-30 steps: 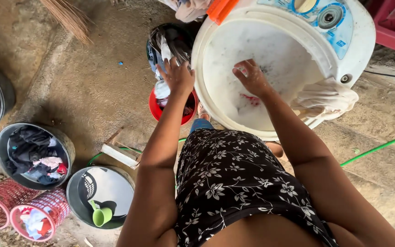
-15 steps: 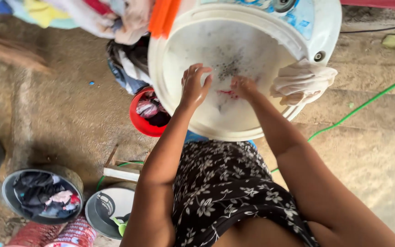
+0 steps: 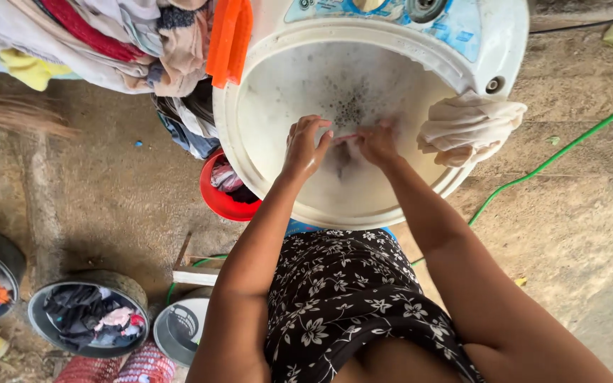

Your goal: Washing clothes by hand and using a small machine-like basin.

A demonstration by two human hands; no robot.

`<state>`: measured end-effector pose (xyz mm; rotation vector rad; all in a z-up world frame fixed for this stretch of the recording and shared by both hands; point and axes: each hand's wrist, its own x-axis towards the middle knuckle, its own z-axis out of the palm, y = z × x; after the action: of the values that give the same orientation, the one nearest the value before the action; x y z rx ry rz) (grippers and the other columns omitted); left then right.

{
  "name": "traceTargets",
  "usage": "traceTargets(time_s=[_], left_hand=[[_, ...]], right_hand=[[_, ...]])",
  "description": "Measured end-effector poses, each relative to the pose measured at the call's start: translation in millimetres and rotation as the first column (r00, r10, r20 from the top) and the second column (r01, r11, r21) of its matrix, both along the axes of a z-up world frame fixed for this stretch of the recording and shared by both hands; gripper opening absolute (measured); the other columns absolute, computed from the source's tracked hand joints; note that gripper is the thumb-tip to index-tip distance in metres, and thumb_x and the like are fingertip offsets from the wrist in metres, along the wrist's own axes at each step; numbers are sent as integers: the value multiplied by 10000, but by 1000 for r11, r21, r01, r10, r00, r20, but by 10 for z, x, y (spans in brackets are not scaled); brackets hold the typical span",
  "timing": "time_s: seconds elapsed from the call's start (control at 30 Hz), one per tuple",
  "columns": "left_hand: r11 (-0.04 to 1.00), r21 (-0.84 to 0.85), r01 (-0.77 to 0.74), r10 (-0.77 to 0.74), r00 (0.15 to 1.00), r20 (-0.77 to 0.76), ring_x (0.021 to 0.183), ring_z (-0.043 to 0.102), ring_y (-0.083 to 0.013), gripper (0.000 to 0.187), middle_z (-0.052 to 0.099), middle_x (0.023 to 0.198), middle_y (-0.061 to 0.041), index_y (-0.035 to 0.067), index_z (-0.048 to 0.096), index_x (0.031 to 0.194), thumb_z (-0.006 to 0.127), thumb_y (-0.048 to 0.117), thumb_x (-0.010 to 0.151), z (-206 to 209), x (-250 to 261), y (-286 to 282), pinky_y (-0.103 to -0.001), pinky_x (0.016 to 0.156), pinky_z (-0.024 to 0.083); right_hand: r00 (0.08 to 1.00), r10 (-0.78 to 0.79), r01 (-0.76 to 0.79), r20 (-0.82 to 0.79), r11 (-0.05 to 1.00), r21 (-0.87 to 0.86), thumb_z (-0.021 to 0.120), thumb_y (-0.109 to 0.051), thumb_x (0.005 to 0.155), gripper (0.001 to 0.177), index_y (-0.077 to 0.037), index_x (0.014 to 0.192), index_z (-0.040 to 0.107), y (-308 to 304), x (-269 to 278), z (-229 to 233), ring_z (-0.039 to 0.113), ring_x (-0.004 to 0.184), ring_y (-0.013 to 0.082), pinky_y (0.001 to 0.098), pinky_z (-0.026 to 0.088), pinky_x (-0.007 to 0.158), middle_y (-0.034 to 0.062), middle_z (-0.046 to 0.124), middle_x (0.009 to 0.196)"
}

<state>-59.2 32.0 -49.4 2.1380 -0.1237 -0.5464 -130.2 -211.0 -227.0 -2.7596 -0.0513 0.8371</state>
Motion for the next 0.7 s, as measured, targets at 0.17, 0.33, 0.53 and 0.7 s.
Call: traceTargets(time_s=[0.17,0.33,0.53,0.7], left_hand=[[1000,-7,21,-21,1000,14,1296,484,-363,370,572,1375,-101,137,656,1245,743,217,895,-14,76,-85,-472,1089,425],[988,-76,131,-109,962,249,1239,512,-372,539,588,1310,-101,144,617,1246,797,163,738,195,201,-190,-491,1049,416],[946,-35,324,-305,919,248,1116,616,-343,351,672,1180,-66,177,688,1108,816,206,782,484,318,-196,-479,950,481],[897,-73,435,-379,846,375,1105,683,-317,224,687,1172,-80,190,694,1155,807,244,969,-191,338,-209,-460,962,545]], right_hand=[[944,-303,196,129,831,520,648,-129,906,198,-98,1080,739,23,536,1706,695,823,363,471,551,723,184,718,936],[949,-213,49,232,827,560,673,-88,920,131,-49,1038,713,81,684,2995,646,708,367,458,504,660,209,665,815],[913,-304,63,273,765,641,635,-60,891,151,-27,1006,727,190,536,4045,627,639,256,388,503,604,142,665,764],[856,-501,156,130,489,858,539,-43,933,172,-17,936,709,102,346,4240,620,698,127,304,516,635,50,657,776]])
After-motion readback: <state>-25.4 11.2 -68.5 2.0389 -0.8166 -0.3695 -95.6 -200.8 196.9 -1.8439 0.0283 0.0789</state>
